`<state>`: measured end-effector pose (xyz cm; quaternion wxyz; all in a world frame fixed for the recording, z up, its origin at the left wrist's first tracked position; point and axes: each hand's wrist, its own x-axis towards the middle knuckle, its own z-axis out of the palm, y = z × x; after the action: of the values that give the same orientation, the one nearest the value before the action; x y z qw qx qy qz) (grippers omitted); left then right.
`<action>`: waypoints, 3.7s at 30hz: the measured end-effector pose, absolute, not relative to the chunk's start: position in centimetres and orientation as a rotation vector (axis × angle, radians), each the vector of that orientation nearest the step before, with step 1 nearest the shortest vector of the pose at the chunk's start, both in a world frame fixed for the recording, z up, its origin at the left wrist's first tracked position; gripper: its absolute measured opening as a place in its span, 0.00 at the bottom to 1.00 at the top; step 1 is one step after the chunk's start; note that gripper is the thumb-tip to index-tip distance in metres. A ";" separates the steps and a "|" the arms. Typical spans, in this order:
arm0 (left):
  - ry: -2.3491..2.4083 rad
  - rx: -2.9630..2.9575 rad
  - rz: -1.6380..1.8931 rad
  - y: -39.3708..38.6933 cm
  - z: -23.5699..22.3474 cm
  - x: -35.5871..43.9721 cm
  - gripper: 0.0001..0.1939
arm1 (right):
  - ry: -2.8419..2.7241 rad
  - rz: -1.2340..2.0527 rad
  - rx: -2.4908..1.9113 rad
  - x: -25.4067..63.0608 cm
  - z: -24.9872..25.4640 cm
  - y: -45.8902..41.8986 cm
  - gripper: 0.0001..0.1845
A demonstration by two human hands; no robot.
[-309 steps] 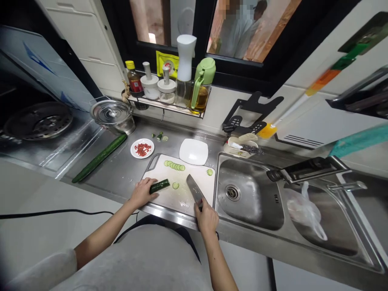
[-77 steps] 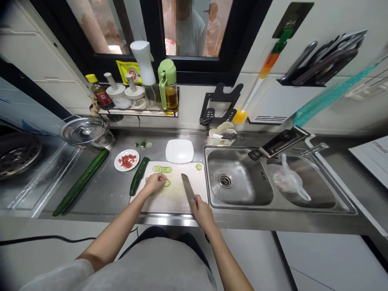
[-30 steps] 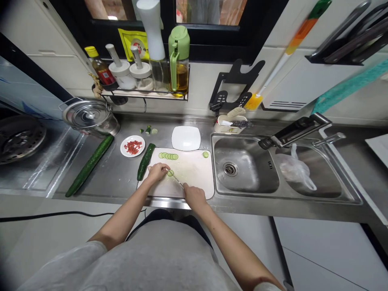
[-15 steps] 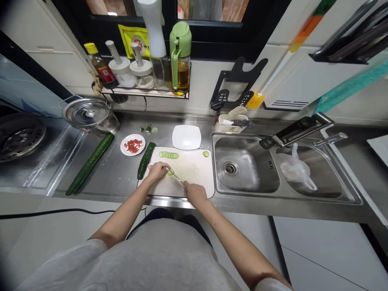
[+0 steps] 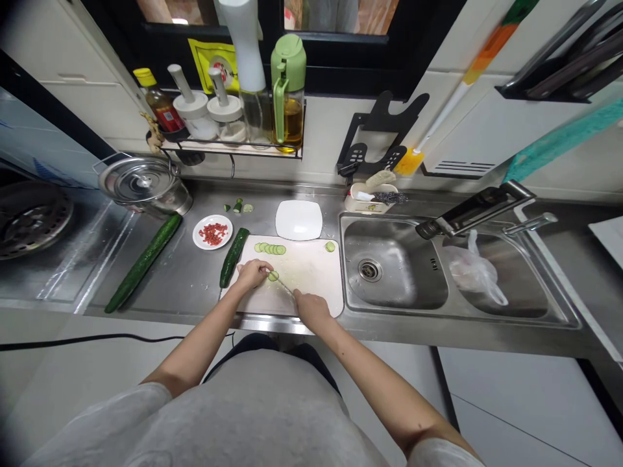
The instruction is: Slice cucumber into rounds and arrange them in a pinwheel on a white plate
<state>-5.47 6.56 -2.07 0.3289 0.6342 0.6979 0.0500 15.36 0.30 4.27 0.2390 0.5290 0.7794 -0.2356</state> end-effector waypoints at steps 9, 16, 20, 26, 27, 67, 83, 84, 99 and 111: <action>1.836 1.654 0.137 6.6 -1.8 -5.4 0.14 | 2.105 -0.639 1.445 15.7 4.6 -0.2 0.17; 1.835 1.660 0.139 6.6 -1.8 -5.3 0.13 | 2.098 -0.649 1.455 16.9 4.0 -1.0 0.15; 1.836 1.654 0.116 6.6 -1.8 -5.3 0.13 | 2.092 -0.639 1.469 17.7 3.7 -1.7 0.15; 1.848 1.669 0.104 6.2 -1.4 -5.1 0.13 | 2.097 -0.687 1.521 18.9 3.9 -2.3 0.14; 1.855 1.681 0.099 6.1 -1.4 -4.9 0.13 | 2.099 -0.690 1.545 19.1 3.8 -2.4 0.14; 2.223 1.539 0.128 0.9 -0.5 -7.5 0.09 | 1.990 -0.748 1.876 20.3 1.9 -1.8 0.19; 2.159 1.595 0.364 4.5 -0.3 -4.2 0.14 | 1.951 -0.684 1.913 20.4 2.8 -0.7 0.18; 2.143 1.620 0.373 5.4 -0.4 -3.5 0.15 | 1.937 -0.685 1.927 20.4 2.8 -0.7 0.18; 2.003 1.962 0.193 11.6 -1.7 -1.1 0.14 | 1.889 -0.715 2.020 20.0 2.3 -0.3 0.16; 1.889 1.469 0.266 8.8 0.0 -3.4 0.09 | 1.926 -0.682 1.956 19.1 2.9 -0.8 0.16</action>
<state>-3.42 8.75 0.00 0.3588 0.5696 0.7323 0.1030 19.12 -0.81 2.87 0.1558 0.6830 0.6727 -0.2381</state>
